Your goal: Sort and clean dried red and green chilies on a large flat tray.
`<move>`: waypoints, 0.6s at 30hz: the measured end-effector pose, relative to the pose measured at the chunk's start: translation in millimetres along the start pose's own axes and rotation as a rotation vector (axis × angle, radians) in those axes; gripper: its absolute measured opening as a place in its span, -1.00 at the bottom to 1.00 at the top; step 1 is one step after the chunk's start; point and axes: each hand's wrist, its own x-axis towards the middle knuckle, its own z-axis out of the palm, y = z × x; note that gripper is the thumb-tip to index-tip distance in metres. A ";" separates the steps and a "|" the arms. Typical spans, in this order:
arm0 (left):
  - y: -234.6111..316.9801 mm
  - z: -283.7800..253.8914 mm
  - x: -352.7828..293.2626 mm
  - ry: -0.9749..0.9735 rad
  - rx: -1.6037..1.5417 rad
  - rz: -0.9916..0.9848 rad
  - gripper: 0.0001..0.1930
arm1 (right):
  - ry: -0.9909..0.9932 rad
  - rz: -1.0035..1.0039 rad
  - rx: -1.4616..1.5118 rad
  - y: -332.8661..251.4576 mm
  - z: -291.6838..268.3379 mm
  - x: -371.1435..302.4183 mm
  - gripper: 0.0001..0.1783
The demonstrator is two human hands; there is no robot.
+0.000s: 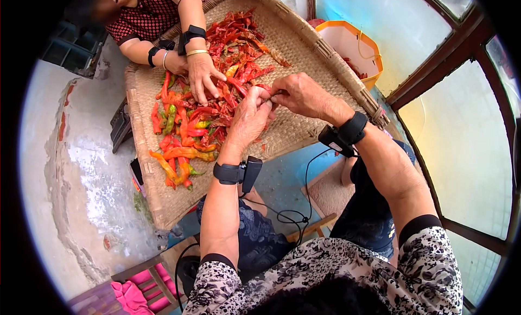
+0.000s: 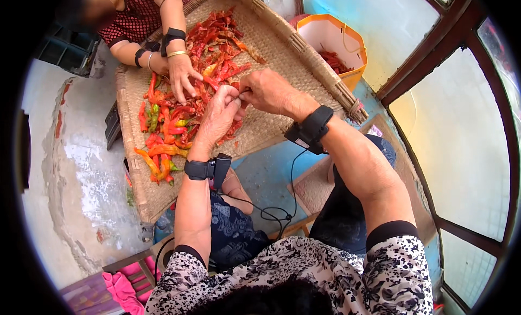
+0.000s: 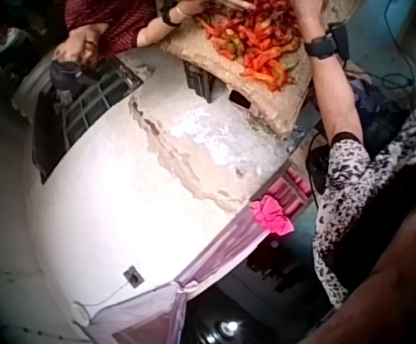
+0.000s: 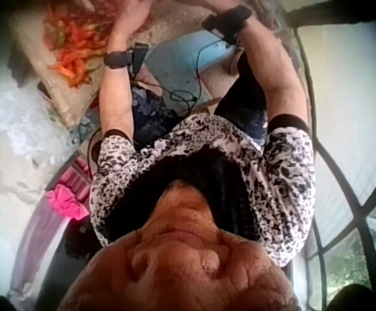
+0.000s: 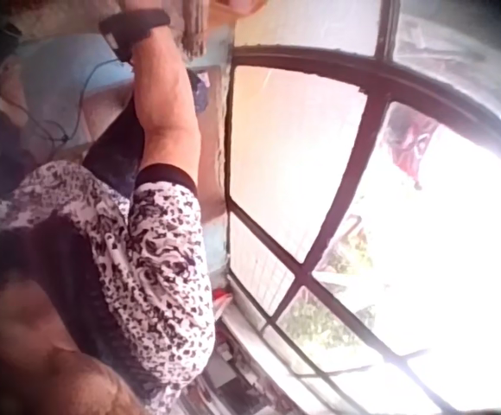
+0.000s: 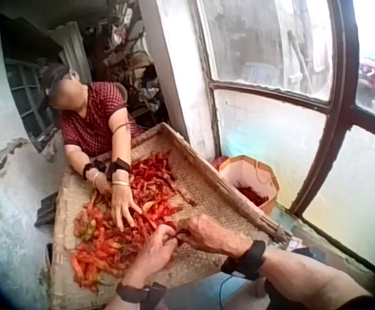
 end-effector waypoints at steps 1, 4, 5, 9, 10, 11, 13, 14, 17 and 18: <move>-1.8 0.7 0.3 0.004 -0.077 0.012 -0.79 | 0.013 0.017 0.068 -1.3 -0.6 0.3 -0.85; -3.0 -0.7 0.1 -0.008 -0.125 0.039 -0.75 | 0.028 0.031 0.053 -0.7 -12.6 3.6 -0.85; -2.5 -0.6 0.0 -0.025 -0.098 0.053 -0.73 | 0.029 0.033 0.052 -1.2 -17.4 3.4 -0.85; 6.9 2.7 -4.5 -0.015 0.229 0.063 -0.72 | 0.070 0.127 0.137 6.8 -31.8 2.0 -0.81; 2.9 4.1 -5.4 0.033 0.255 0.109 -0.80 | 0.139 0.144 0.145 6.8 -36.2 3.3 -0.81; 0.1 4.3 -5.4 0.033 0.256 0.109 -0.80 | 0.208 0.160 0.154 6.2 -39.4 3.1 -0.81; -2.6 4.3 -5.4 0.100 0.309 0.203 -0.84 | 0.318 0.169 0.076 11.0 -48.8 -0.7 -0.82; -3.3 2.1 -4.8 0.099 0.309 0.203 -0.84 | 0.411 0.139 -0.047 16.9 -53.0 -1.3 -0.83; -5.8 -15.7 -2.3 0.314 0.441 0.213 -0.87 | 0.642 0.101 -0.317 29.8 -71.5 -5.5 -0.85; -6.8 -22.2 -0.5 0.358 0.509 0.186 -0.87 | 0.673 0.145 -0.351 33.0 -79.4 -6.6 -0.86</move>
